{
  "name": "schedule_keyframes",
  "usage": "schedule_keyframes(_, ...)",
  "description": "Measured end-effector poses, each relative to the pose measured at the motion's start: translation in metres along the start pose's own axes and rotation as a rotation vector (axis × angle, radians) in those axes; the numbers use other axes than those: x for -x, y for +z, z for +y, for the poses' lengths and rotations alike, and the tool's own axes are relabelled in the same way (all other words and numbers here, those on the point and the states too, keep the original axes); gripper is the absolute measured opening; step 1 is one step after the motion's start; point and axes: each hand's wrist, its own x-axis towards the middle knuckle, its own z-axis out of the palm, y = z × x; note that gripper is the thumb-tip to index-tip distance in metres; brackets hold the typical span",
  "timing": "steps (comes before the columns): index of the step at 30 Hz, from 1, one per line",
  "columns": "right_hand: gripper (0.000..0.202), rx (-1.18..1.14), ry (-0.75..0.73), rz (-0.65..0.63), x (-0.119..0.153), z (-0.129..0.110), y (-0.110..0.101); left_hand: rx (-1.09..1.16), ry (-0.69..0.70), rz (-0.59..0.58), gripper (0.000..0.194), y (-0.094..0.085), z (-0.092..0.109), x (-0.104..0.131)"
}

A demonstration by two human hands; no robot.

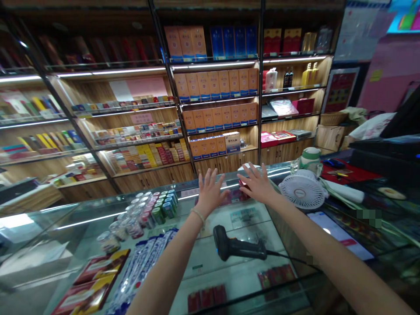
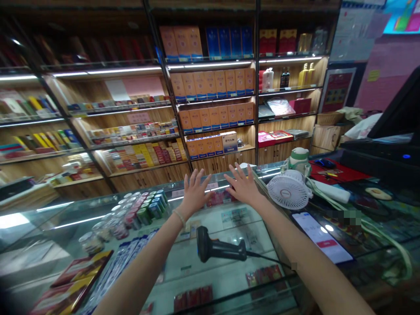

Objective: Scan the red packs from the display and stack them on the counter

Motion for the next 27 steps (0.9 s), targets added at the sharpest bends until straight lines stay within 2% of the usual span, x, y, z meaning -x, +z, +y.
schedule_keyframes(12, 0.051, -0.054, 0.056, 0.051, 0.018, -0.064, -0.02, -0.041, -0.122, 0.006, 0.057, -0.047, -0.018, 0.066)
schedule_keyframes(21, 0.049, -0.136, 0.063, 0.055, 0.041, -0.117, -0.046, -0.067, -0.157, 0.004, 0.055, -0.065, -0.027, 0.121)
schedule_keyframes(27, 0.049, -0.151, 0.062, 0.067, 0.063, -0.14, -0.046, -0.055, -0.175, -0.03, 0.056, -0.075, -0.031, 0.147)
